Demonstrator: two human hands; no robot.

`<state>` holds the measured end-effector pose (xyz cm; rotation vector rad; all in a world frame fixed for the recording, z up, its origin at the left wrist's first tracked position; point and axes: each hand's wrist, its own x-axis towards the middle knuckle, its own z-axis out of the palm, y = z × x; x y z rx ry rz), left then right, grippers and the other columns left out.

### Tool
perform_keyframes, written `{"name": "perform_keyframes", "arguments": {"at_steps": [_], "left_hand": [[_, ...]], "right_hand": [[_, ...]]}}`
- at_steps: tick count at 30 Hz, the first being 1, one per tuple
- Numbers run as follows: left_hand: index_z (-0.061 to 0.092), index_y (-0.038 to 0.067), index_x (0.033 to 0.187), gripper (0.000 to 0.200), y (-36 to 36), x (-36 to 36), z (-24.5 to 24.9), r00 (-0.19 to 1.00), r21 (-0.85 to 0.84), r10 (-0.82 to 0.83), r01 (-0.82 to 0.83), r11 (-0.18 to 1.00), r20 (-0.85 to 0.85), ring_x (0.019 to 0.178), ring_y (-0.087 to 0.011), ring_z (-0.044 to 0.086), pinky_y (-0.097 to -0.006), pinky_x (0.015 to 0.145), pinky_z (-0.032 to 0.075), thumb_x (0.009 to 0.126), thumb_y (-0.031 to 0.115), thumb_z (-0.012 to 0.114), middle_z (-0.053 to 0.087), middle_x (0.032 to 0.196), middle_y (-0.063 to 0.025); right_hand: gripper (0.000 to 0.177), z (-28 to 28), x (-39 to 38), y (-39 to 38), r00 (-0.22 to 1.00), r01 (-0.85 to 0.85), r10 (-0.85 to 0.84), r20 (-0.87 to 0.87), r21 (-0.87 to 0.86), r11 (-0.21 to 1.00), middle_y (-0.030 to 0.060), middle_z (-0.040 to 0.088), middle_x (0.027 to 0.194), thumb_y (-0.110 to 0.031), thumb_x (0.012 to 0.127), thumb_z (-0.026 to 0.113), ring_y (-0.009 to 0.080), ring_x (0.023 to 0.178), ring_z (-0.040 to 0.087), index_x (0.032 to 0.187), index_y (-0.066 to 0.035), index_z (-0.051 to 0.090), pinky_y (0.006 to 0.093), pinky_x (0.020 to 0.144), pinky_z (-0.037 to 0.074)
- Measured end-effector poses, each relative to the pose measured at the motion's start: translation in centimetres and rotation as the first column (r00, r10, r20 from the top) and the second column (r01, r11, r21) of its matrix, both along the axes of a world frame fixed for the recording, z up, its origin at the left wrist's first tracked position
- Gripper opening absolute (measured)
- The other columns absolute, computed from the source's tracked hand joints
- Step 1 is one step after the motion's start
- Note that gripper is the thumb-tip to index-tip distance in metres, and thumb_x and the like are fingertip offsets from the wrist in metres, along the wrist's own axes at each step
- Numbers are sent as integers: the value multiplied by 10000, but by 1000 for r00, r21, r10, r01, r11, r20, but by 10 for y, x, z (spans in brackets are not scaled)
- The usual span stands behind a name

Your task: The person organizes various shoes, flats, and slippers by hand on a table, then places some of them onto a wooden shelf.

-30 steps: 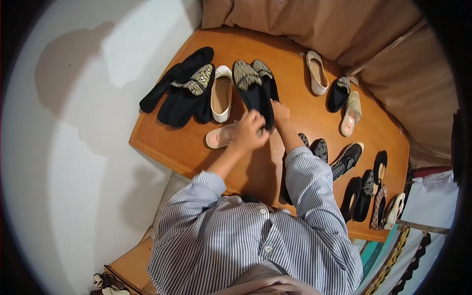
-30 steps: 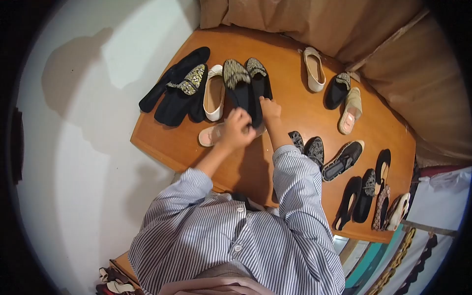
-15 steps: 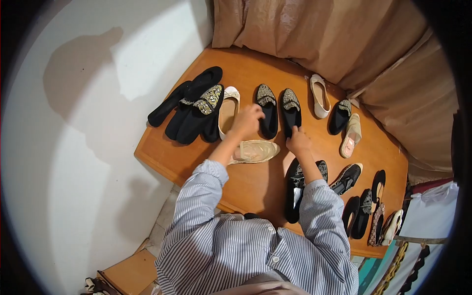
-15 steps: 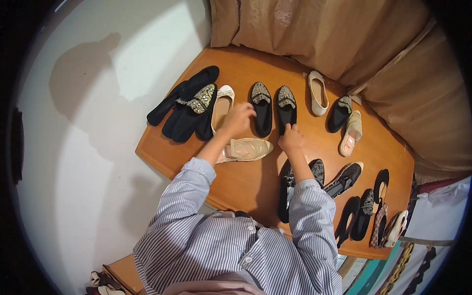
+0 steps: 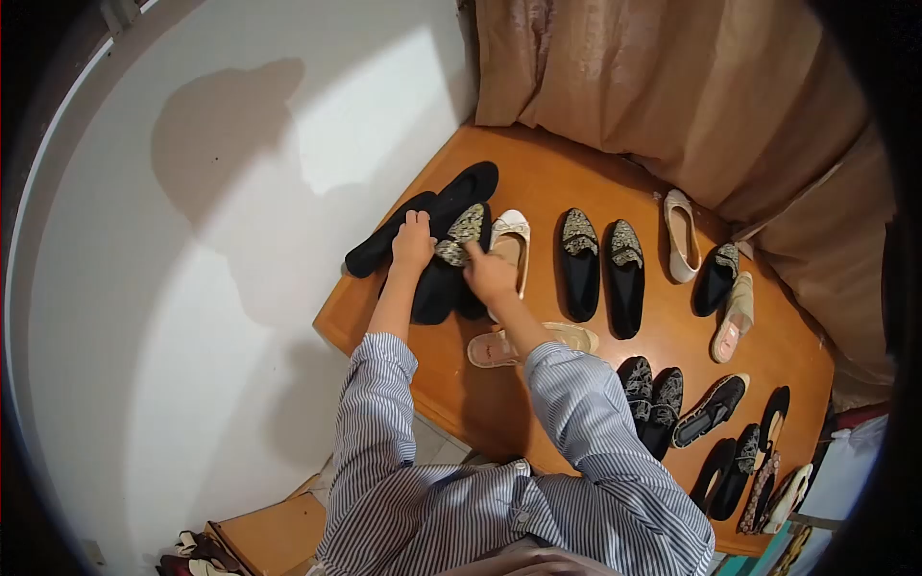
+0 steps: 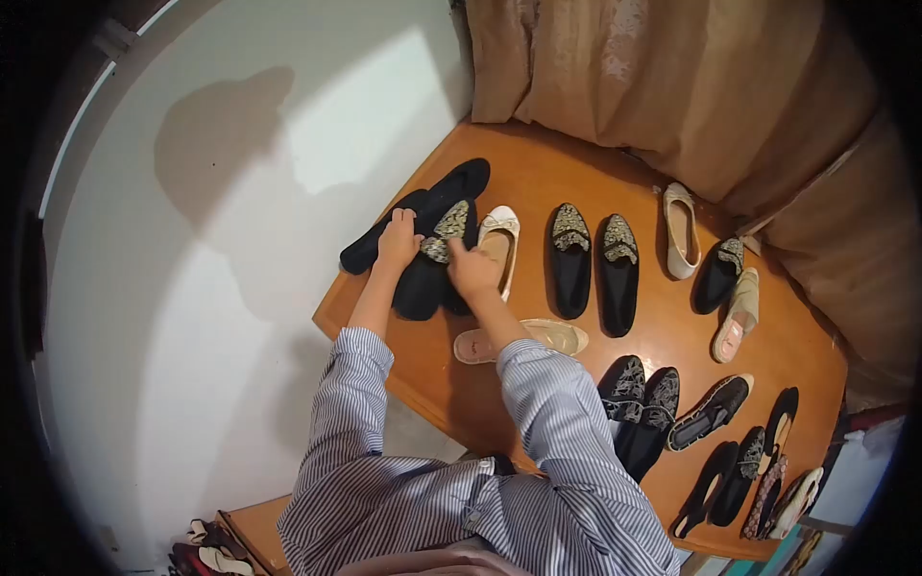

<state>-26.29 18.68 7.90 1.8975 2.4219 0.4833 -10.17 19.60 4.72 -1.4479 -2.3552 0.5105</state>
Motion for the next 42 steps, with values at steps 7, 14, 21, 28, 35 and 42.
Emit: {"name": "perform_keyframes", "arguments": {"at_steps": [7, 14, 21, 28, 35, 42], "left_hand": [[463, 15, 877, 179, -45, 14, -4, 959, 524, -184, 45, 850, 216, 999, -393, 482, -400, 805, 416, 751, 54, 583, 474, 1113, -198], [401, 19, 761, 154, -137, 123, -6, 834, 675, -347, -41, 737, 429, 1025, -353, 497, -393, 873, 381, 747, -34, 545, 513, 1083, -195], [432, 25, 740, 165, -144, 223, -18, 672, 724, -589, 111, 680, 450, 1095, -361, 474, -430, 903, 381, 725, -25, 588, 519, 1071, -169], [524, 62, 877, 221, -119, 220, -4, 614, 666, -741, 437, 604, 270, 1053, -312, 477, -414, 879, 369, 711, 164, 627, 532, 1083, -117], [513, 74, 962, 241, -87, 38, -36, 918, -11, 283, -298, 955, -279, 936, -277, 548, -507, 837, 306, 739, 146, 567, 585, 954, -111], [459, 61, 1044, 282, -69, 69, -56, 964, -10, 50, -49, 999, 261, 829, -316, 593, -477, 810, 388, 793, 169, 531, 635, 795, -120]], "right_hand": [[249, -8, 90, 44, 672, 353, -397, -625, -201, 914, 244, 558, 824, -119, 745, 476, 416, 747, 558, 984, -84, 412, 426, 673, 443], [255, -24, 322, 38, 739, 310, -360, -569, -187, 932, 89, 455, 899, 4, 741, 394, 171, 843, 451, 990, -43, 422, 249, 770, 367], [324, -3, 328, -45, 727, 612, -682, 77, 377, 695, 215, 537, 974, -103, 798, 490, 332, 899, 534, 1100, 6, 439, 356, 823, 395], [646, -23, 203, -55, 548, 228, -420, -723, -354, 907, 118, 491, 1061, -96, 773, 453, 157, 853, 495, 1358, -33, 186, 233, 766, 402], [609, 30, 221, -51, 545, 116, -549, -634, -591, 798, 131, 452, 1159, -84, 753, 399, 163, 946, 486, 1340, -31, 247, 243, 841, 371], [645, 6, 235, -36, 573, 213, -508, -643, -482, 850, 223, 384, 1256, -98, 725, 418, 262, 1133, 413, 1322, 42, 216, 280, 946, 301]]}}
